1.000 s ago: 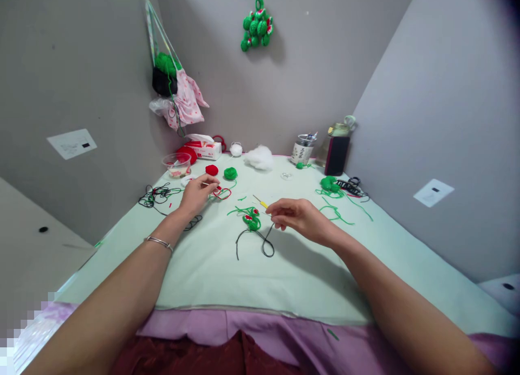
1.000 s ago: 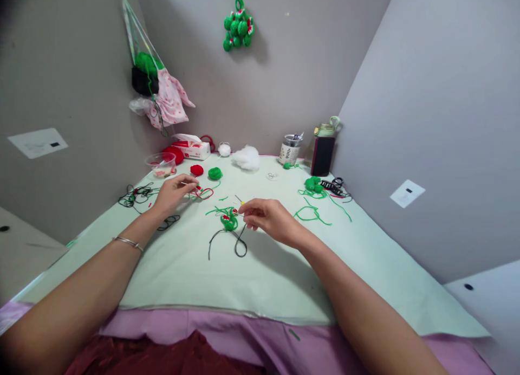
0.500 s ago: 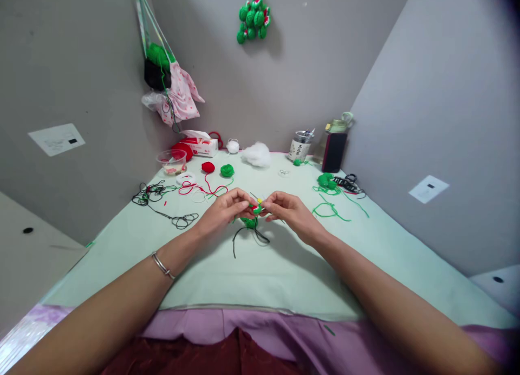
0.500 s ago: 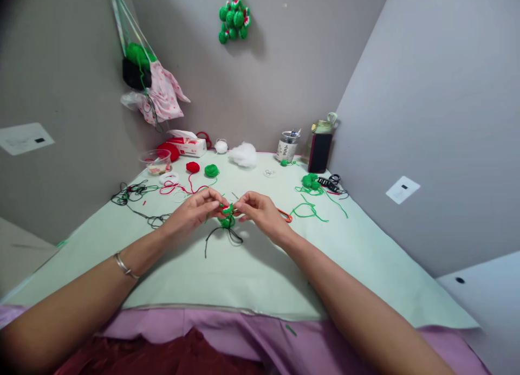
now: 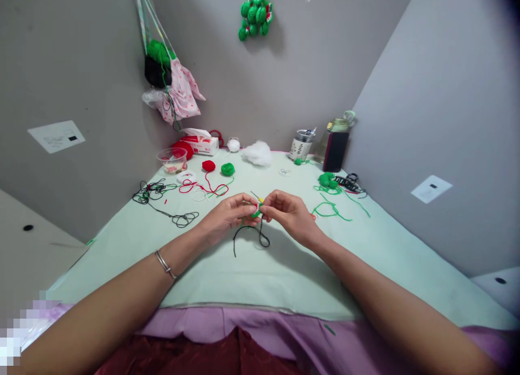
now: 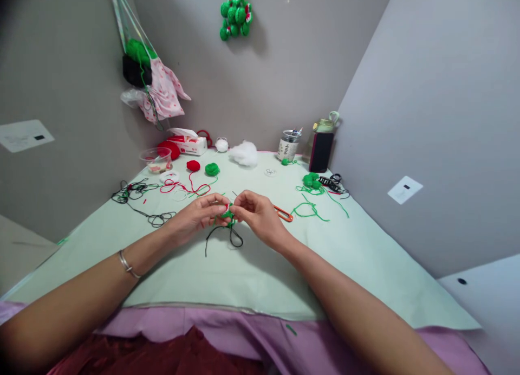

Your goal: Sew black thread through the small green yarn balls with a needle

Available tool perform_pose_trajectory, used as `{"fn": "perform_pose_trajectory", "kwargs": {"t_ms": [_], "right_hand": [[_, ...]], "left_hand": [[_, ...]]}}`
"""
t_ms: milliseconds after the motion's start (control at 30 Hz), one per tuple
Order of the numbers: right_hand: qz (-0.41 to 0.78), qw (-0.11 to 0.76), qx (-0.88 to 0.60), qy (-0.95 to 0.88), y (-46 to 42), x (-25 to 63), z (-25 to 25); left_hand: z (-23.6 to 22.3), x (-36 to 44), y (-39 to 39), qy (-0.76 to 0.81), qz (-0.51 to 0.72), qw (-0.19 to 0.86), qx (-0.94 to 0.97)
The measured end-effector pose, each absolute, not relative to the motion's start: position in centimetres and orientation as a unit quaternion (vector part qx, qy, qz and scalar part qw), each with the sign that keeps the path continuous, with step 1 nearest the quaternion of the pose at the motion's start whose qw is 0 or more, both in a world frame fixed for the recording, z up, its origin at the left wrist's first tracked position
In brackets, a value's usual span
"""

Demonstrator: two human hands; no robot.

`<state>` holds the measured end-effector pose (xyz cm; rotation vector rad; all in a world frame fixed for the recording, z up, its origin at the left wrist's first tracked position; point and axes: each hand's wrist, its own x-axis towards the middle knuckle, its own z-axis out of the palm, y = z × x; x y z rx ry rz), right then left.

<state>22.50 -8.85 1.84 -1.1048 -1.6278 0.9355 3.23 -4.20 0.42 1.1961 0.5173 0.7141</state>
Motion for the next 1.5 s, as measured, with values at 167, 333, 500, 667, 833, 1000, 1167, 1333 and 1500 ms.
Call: {"fn": "perform_pose_trajectory", "kwargs": {"t_ms": [167,333,500,667,833,1000,1167,1333,1500], "right_hand": [[0.191,0.442,-0.485,-0.730,-9.4,22.8,2.6],[0.052,0.394,-0.493,-0.774,-9.9,22.9,2.7],[0.017,0.375,-0.491,-0.786,-9.9,23.0,2.5],[0.010,0.368,-0.482,-0.795,-9.8,23.1,2.4],[0.006,0.356,-0.484,-0.799,-9.8,23.2,2.5],[0.018,0.316,-0.499,-0.807,-9.9,23.1,2.6],[0.057,0.321,-0.500,-0.802,-9.7,23.0,2.6],[0.164,0.365,-0.510,-0.762,-9.5,23.2,3.0],[0.336,0.405,-0.486,-0.698,-8.9,23.6,3.2]], "left_hand": [[0.5,3.0,-3.7,0.246,0.360,0.757,0.487],[0.4,3.0,-3.5,0.250,0.367,0.755,0.482],[0.1,2.9,-3.4,0.260,0.368,0.746,0.491],[0.1,2.9,-3.4,0.265,0.373,0.739,0.495],[0.2,3.0,-3.5,0.278,0.376,0.717,0.517],[-0.3,3.2,-3.4,0.289,0.384,0.659,0.579],[-0.6,3.2,-3.4,0.285,0.375,0.646,0.601],[-0.1,3.1,-3.5,0.264,0.365,0.687,0.569],[0.5,2.9,-3.6,0.244,0.349,0.718,0.550]]}}
